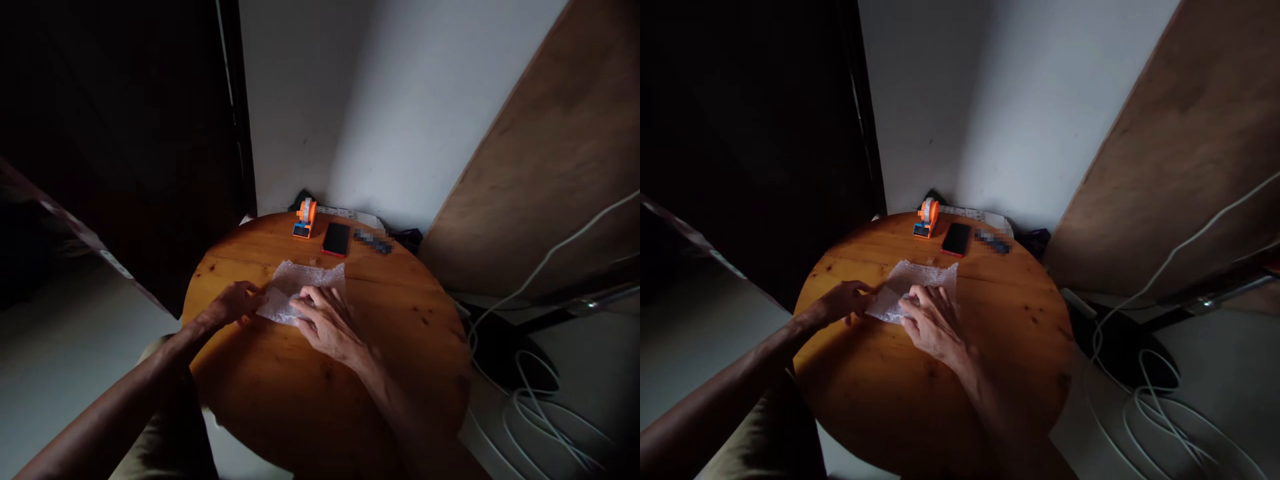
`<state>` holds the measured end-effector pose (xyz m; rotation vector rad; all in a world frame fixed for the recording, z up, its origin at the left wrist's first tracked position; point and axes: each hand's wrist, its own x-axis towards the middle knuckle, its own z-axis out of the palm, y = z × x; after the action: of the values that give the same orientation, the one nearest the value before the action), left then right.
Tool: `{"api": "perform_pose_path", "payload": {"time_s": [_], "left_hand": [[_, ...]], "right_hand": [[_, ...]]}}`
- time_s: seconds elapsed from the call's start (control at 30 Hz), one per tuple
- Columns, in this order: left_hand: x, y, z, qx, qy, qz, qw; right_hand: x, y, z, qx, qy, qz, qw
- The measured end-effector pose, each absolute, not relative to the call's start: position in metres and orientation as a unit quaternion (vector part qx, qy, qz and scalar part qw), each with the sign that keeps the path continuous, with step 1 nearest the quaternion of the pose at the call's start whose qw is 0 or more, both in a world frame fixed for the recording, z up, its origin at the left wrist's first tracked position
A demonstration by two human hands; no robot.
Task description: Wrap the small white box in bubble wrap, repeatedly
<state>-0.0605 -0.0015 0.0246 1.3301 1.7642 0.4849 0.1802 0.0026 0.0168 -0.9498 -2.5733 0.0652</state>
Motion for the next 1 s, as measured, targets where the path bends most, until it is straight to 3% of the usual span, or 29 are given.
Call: {"api": "perform_pose_path", "payload": {"time_s": [0.2,0.5,0.73,1.0], "left_hand": [[-0.041,-0.008,0.012,0.468,0.674,0.285,0.496],[0.007,-0.001,0.018,0.474,0.645,0.373,0.469],[0.016,-0.011,0.037,0.601,0.59,0.299,0.448],[0.006,-0.014,0.053,0.745,0.534,0.198,0.347]], "right_hand": [[0.181,0.006,0.012,-0.323,-0.921,0.043,0.214],[0.18,0.009,0.012,-0.345,-0.909,0.069,0.225],[0.185,0.013,0.006,-0.373,-0.883,0.126,0.254],[0.208,0.019,0.032,-0.363,-0.859,0.222,0.285]]}}
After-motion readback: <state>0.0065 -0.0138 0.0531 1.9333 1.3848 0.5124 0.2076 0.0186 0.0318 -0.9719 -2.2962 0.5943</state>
